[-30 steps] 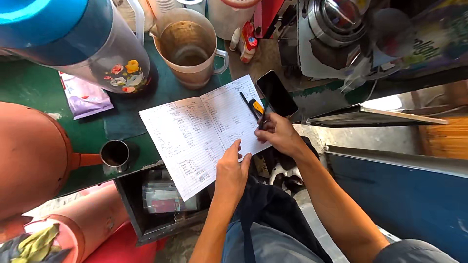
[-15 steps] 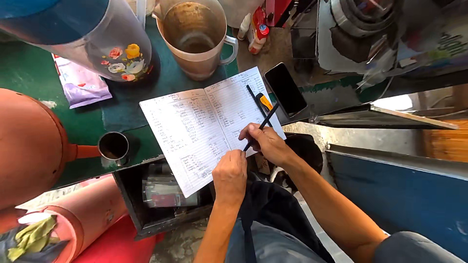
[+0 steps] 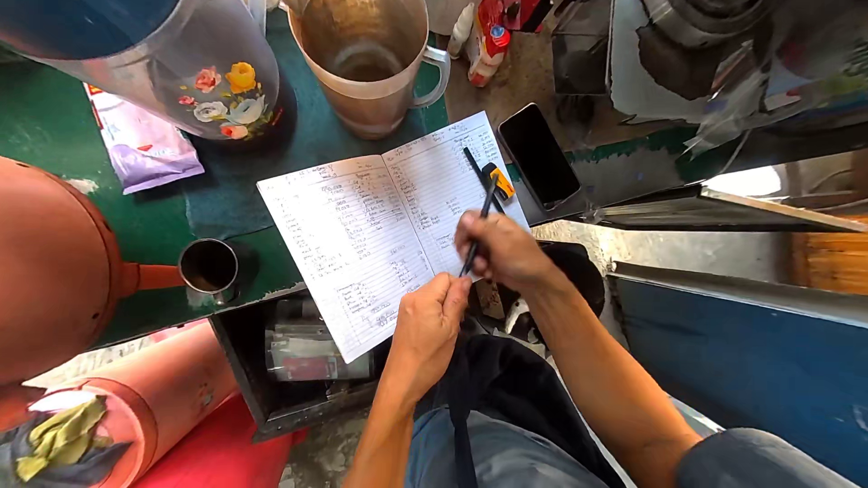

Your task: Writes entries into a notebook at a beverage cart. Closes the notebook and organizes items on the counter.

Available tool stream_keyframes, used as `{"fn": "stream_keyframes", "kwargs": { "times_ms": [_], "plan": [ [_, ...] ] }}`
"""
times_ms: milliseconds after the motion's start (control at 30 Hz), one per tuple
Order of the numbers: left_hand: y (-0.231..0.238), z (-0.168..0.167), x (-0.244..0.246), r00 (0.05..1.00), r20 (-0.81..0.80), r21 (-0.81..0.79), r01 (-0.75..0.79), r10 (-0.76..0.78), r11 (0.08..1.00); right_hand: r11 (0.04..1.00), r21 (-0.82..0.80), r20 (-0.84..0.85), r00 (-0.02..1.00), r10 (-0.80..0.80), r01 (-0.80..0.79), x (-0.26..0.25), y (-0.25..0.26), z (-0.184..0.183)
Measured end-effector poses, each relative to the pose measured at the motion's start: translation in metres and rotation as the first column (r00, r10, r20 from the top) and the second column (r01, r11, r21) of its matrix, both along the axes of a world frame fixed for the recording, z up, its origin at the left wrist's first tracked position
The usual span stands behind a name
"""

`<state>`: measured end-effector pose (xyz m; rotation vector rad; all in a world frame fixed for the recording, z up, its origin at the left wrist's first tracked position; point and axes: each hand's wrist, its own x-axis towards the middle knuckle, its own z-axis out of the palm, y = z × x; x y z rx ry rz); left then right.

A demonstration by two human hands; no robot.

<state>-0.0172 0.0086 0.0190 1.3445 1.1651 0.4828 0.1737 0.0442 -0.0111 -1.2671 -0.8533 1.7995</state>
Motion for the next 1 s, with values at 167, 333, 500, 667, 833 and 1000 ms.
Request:
{"fn": "stream_keyframes", "kwargs": {
  "times_ms": [167,333,500,667,833,1000],
  "plan": [
    [-0.018,-0.007,0.005,0.924,-0.383,0.460,0.178,0.014,0.870,0.974,0.143,0.036,0.982,-0.184,0.177,0.027,0.018,-0.011],
    [-0.020,-0.039,0.029,0.715,-0.696,0.405,0.463,-0.063,0.788,0.904,0.357,0.375,0.851,-0.368,0.234,0.019,0.024,-0.037],
    [-0.015,-0.052,0.041,0.585,-0.799,0.252,0.533,-0.137,0.808,0.904,0.375,0.339,0.877,-0.340,0.206,-0.003,0.019,-0.050],
    [-0.013,-0.049,0.047,0.502,-0.843,0.169,0.587,-0.192,0.792,0.873,0.442,0.340,0.863,-0.375,0.206,-0.003,0.024,-0.060],
    [-0.016,-0.049,0.052,0.462,-0.868,0.145,0.590,-0.184,0.794,0.904,0.417,0.349,0.901,-0.256,0.095,-0.017,0.018,-0.057],
    [-0.015,-0.046,0.053,0.436,-0.872,0.102,0.607,-0.223,0.788,0.896,0.442,0.389,0.893,-0.227,0.035,-0.025,0.015,-0.068]
  ]
}}
